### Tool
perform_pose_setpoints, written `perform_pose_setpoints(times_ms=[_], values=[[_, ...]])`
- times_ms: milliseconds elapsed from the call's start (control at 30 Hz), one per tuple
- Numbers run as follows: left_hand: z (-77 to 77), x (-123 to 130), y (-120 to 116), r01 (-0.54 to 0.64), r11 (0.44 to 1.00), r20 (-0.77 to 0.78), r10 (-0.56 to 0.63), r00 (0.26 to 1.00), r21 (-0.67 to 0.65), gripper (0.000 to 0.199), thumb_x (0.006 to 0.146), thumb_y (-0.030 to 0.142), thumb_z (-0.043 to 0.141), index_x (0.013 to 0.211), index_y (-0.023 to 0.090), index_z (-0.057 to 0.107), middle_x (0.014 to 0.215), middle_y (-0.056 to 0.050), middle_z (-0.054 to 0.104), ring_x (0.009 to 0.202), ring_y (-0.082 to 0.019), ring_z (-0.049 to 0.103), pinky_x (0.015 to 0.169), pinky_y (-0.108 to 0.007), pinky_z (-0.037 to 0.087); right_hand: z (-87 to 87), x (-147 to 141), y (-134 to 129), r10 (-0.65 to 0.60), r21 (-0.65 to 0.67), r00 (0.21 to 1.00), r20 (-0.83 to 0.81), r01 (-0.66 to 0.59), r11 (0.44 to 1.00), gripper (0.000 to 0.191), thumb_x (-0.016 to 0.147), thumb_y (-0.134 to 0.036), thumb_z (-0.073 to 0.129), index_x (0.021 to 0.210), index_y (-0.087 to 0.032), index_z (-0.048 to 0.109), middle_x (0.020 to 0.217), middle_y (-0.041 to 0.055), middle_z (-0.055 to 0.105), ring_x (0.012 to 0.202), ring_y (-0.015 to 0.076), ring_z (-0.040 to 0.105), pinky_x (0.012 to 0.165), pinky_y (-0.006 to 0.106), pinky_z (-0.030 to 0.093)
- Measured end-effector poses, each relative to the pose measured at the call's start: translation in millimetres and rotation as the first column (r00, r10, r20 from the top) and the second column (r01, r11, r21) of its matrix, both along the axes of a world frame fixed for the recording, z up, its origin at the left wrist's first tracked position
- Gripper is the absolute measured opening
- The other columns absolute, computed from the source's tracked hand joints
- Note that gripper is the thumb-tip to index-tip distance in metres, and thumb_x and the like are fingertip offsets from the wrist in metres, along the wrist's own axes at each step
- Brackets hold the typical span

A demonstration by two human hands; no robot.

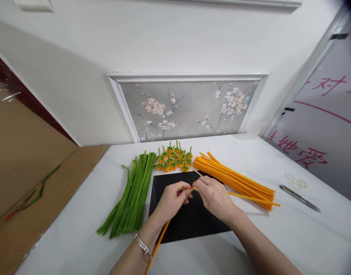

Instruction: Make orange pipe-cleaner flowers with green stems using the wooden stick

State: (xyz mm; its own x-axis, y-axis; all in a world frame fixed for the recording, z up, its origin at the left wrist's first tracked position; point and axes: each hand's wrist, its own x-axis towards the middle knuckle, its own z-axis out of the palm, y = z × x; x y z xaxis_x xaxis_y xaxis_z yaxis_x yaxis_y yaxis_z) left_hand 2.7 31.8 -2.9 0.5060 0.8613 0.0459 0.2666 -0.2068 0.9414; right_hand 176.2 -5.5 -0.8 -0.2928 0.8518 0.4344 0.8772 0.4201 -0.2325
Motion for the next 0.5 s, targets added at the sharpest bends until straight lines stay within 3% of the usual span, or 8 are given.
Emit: perform_pose_setpoints(times_ms=[167,333,500], values=[[0.1,-4.0,0.4,-0.055,0.997,-0.042,0.058,0.997,0.061,0.017,0.088,0.028,0.05,0.08,0.016,0.059,0.066,0.001,0.06,0.051,-0.01,0.052,0.051,-0.021,0.041,2.7,2.1,-2.7,-0.003,-0.057,0.997,-0.072,-0.001,0.998,0.021,0.094,-0.013,0.047,0.108,-0.022,0.06,0.098,0.0043,0.067,0.083,0.0182,0.063,0.067,0.026,0.043],[1.0,-2.8,-2.1,-0.036,0.998,-0.046,0.038,0.998,0.053,0.018,0.088,0.028,0.049,0.078,0.017,0.058,0.065,0.003,0.057,0.049,-0.008,0.05,0.05,-0.02,0.038,-1.2,-2.1,-3.0,0.058,-0.057,0.991,-0.119,-0.065,0.996,0.016,0.096,-0.019,0.047,0.1,-0.022,0.063,0.094,0.0042,0.068,0.084,0.0167,0.063,0.074,0.025,0.045],[4.1,-1.9,-2.4,0.023,1.0,-0.022,-0.023,0.999,0.0,0.019,0.089,0.029,0.047,0.081,0.017,0.058,0.066,0.002,0.057,0.049,-0.009,0.05,0.049,-0.02,0.04,-2.8,-5.2,-2.8,0.023,-0.029,0.993,-0.114,-0.026,0.999,0.018,0.095,-0.016,0.047,0.089,-0.021,0.064,0.084,0.0036,0.067,0.078,0.0161,0.062,0.067,0.023,0.042]])
